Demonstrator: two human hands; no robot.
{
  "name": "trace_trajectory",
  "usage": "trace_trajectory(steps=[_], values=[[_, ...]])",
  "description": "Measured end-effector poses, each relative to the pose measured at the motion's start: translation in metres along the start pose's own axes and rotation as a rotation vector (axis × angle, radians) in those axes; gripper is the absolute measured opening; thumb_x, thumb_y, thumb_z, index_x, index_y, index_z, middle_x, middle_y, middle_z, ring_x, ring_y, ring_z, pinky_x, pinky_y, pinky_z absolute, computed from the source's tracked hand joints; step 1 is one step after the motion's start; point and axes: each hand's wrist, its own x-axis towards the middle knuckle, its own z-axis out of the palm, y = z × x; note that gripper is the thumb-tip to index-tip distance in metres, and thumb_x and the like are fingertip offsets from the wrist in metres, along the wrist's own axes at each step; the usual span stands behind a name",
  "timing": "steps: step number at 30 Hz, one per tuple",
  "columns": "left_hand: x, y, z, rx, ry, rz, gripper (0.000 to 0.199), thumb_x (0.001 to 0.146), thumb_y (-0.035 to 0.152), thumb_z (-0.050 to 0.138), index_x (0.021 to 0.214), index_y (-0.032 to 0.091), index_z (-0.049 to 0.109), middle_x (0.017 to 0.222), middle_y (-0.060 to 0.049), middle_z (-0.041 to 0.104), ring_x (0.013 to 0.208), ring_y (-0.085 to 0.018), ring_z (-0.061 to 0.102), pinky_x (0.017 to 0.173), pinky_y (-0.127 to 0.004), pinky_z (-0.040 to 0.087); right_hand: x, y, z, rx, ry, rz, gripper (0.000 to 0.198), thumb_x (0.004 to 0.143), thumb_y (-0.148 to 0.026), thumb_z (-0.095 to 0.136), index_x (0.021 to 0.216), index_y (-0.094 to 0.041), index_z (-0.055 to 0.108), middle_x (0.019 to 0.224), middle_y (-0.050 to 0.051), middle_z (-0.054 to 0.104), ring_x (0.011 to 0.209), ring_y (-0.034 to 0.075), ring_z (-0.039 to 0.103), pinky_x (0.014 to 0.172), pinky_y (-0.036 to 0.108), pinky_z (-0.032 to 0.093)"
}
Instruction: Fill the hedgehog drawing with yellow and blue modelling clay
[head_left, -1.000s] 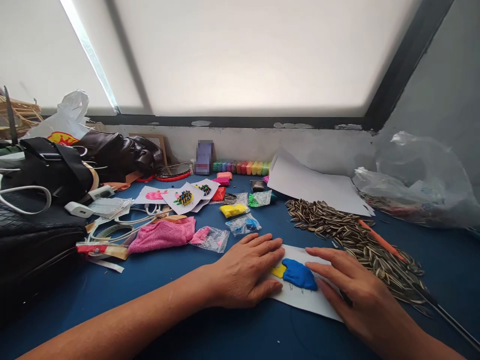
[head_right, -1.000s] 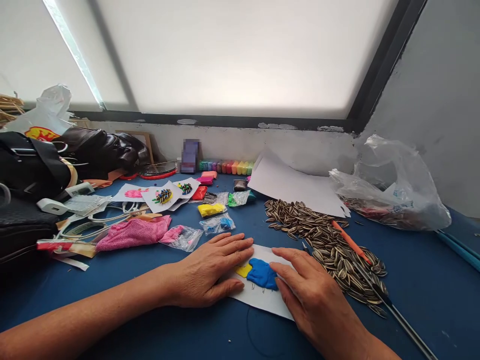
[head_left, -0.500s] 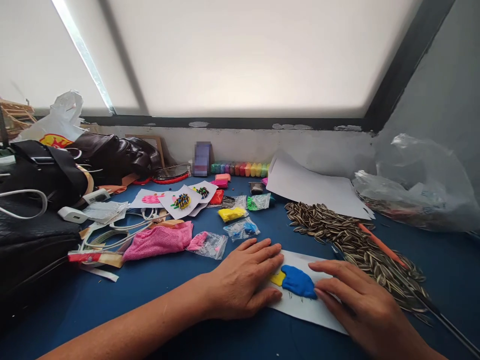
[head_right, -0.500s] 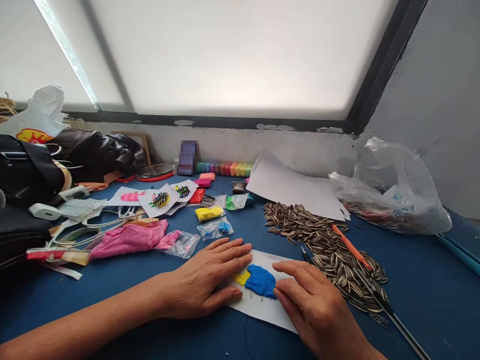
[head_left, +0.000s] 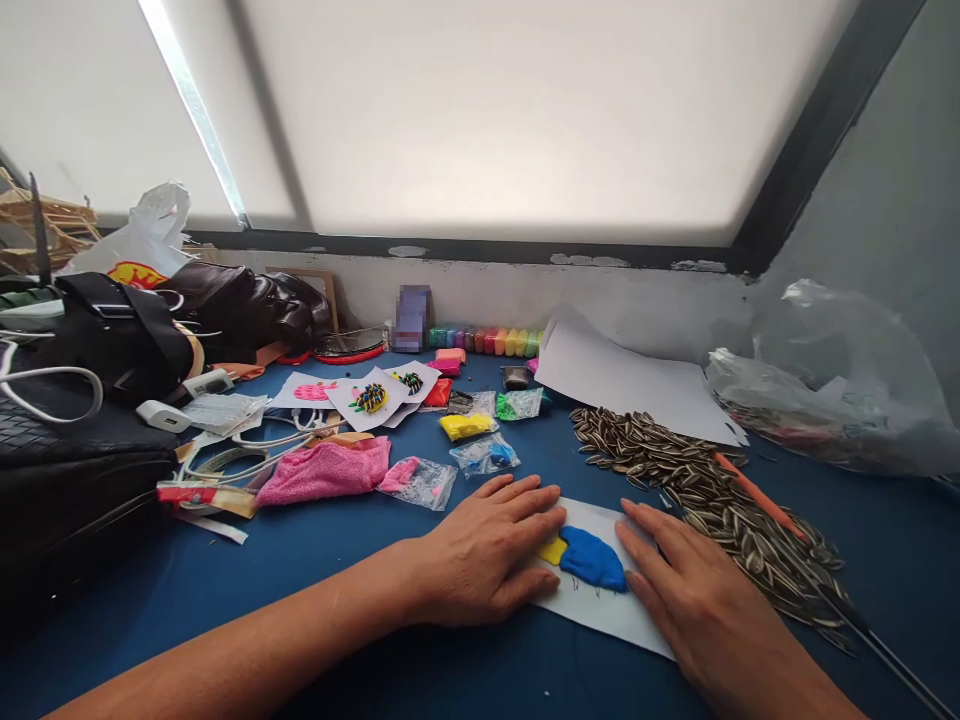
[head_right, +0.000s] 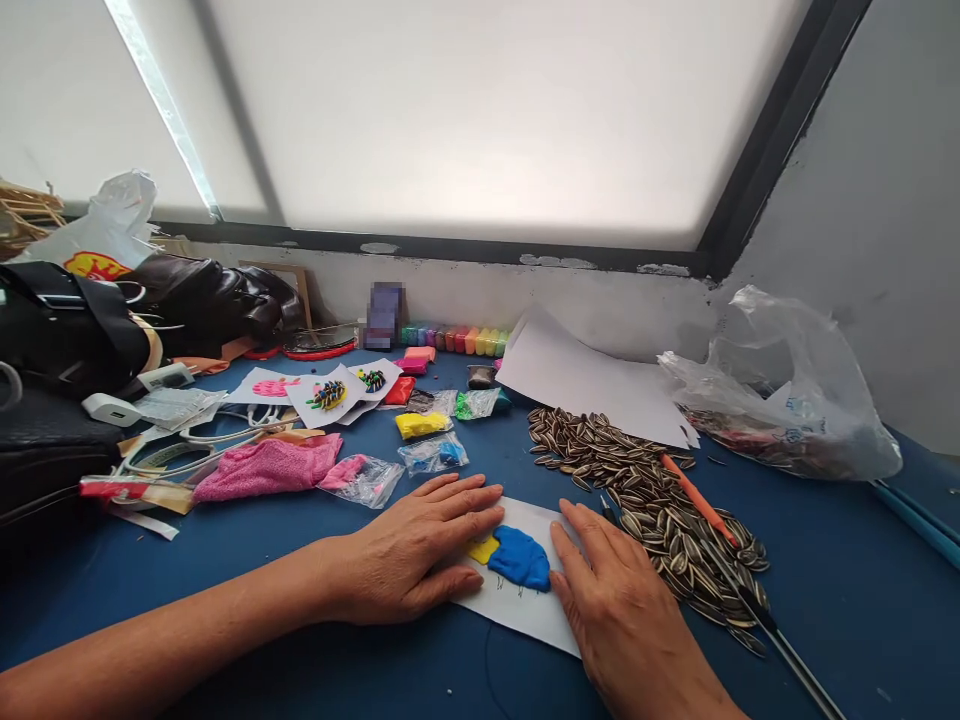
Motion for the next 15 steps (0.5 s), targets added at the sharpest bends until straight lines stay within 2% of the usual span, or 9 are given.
trace_trajectory(steps=[4,8,12,15], values=[[0.0,0.003,-0.001,0.021,0.018,-0.004,0.054,0.096,0.043,0.05,0.143,0.018,0.044,0.152,-0.014,0.042,0.142,-0.032,0.035,0.117,-0.05,0.028,0.006,-0.003,-0.01,0.101,-0.006,0.039,0.024,0.095,-0.016,0.047,0.107,-0.017,0.068,0.122,0.015,0.067,0.111,0.026,0.065,0.089,0.041,0.056],[0.001,0.006,-0.002,0.054,0.055,-0.001,0.05,0.095,0.043,0.05,0.138,0.016,0.047,0.146,-0.016,0.046,0.136,-0.032,0.042,0.115,-0.048,0.032,0.013,-0.006,-0.023,0.199,0.011,0.046,0.02,0.093,-0.013,0.049,0.097,-0.02,0.066,0.115,0.011,0.07,0.105,0.023,0.067,0.087,0.037,0.057],[0.003,0.009,0.0,0.055,0.09,-0.058,0.048,0.095,0.044,0.048,0.132,0.013,0.051,0.137,-0.018,0.051,0.126,-0.032,0.049,0.108,-0.047,0.04,0.013,-0.005,-0.026,0.152,0.032,-0.007,0.025,0.088,-0.005,0.049,0.096,-0.018,0.069,0.114,0.012,0.07,0.105,0.024,0.066,0.087,0.038,0.056],[0.004,0.01,0.002,0.058,0.105,-0.084,0.049,0.095,0.045,0.047,0.132,0.013,0.051,0.138,-0.018,0.049,0.124,-0.032,0.049,0.106,-0.048,0.041,0.011,-0.002,-0.025,0.109,0.05,-0.019,0.03,0.086,-0.002,0.048,0.098,-0.017,0.07,0.115,0.012,0.071,0.105,0.024,0.066,0.087,0.037,0.056]])
